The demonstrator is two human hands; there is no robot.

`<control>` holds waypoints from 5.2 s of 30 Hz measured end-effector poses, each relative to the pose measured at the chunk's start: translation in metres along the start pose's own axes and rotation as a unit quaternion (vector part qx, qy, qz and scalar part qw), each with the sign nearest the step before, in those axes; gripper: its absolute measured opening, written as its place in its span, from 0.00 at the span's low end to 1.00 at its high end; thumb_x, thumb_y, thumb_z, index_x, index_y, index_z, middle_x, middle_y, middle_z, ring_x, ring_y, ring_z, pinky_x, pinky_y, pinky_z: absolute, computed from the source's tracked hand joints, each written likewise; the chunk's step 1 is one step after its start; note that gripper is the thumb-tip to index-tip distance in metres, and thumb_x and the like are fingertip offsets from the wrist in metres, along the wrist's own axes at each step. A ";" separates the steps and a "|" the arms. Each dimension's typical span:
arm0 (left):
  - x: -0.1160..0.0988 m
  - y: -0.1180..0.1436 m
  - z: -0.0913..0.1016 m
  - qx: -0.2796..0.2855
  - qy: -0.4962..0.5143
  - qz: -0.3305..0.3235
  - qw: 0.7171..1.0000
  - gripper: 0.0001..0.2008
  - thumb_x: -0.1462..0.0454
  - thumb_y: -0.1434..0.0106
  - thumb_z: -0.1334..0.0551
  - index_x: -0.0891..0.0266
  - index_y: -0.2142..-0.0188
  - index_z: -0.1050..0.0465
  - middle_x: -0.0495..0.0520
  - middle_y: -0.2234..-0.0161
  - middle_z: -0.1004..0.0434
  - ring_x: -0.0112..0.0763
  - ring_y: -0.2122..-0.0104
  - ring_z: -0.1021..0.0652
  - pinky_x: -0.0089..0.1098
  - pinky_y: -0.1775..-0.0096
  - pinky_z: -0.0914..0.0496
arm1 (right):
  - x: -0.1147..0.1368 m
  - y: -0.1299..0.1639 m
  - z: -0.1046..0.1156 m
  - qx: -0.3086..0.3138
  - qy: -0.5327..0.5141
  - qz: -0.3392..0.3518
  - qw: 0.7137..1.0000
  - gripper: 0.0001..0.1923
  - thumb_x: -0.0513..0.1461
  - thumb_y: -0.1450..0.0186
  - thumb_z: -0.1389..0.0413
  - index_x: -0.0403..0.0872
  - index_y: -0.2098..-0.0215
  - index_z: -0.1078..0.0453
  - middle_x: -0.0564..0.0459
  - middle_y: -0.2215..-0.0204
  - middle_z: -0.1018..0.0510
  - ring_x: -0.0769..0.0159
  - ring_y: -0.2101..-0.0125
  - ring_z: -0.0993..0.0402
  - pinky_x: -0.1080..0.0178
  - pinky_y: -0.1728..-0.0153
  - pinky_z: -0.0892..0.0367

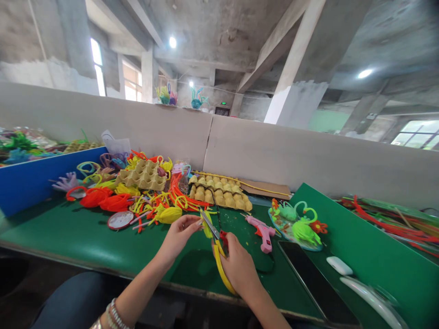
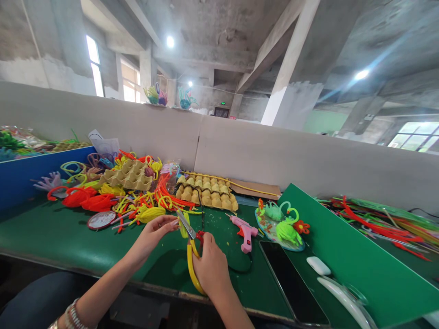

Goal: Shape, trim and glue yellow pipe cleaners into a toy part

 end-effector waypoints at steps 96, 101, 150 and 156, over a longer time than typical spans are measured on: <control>0.009 -0.013 0.016 -0.086 -0.049 -0.065 0.993 0.17 0.57 0.57 0.31 0.61 0.70 0.33 0.47 0.74 0.28 0.27 0.74 0.27 0.27 0.71 0.34 | -0.054 -0.026 0.018 -0.154 -0.011 -0.005 0.988 0.15 0.44 0.45 0.46 0.46 0.61 0.37 0.47 0.62 0.26 0.56 0.60 0.31 0.58 0.62 0.37; 0.009 -0.011 0.012 -0.067 0.008 -0.045 0.997 0.23 0.58 0.59 0.30 0.60 0.66 0.37 0.45 0.75 0.26 0.26 0.76 0.26 0.28 0.70 0.33 | -0.049 -0.024 0.018 -0.133 -0.117 -0.030 0.984 0.18 0.50 0.43 0.49 0.46 0.61 0.37 0.50 0.69 0.26 0.62 0.72 0.30 0.62 0.70 0.36; 0.002 0.003 -0.008 0.086 -0.059 -0.001 0.995 0.19 0.53 0.52 0.33 0.65 0.66 0.23 0.54 0.67 0.21 0.31 0.70 0.25 0.30 0.64 0.31 | 0.002 -0.011 0.009 0.002 -0.603 -0.080 0.794 0.22 0.47 0.57 0.33 0.48 0.74 0.40 0.61 0.76 0.34 0.73 0.77 0.39 0.69 0.74 0.40; -0.002 0.005 -0.007 0.074 -0.068 0.018 0.995 0.17 0.55 0.52 0.33 0.64 0.66 0.22 0.54 0.68 0.20 0.33 0.68 0.24 0.31 0.62 0.31 | 0.000 -0.012 0.006 -0.002 -0.596 -0.076 0.799 0.21 0.47 0.55 0.34 0.48 0.73 0.40 0.61 0.78 0.35 0.74 0.79 0.41 0.69 0.76 0.41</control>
Point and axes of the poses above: each hand's wrist, its own y-axis away from the middle knuckle, its own z-axis out of the back of the hand, x = y × z, the point moved 3 cm from there along -y, towards the middle knuckle
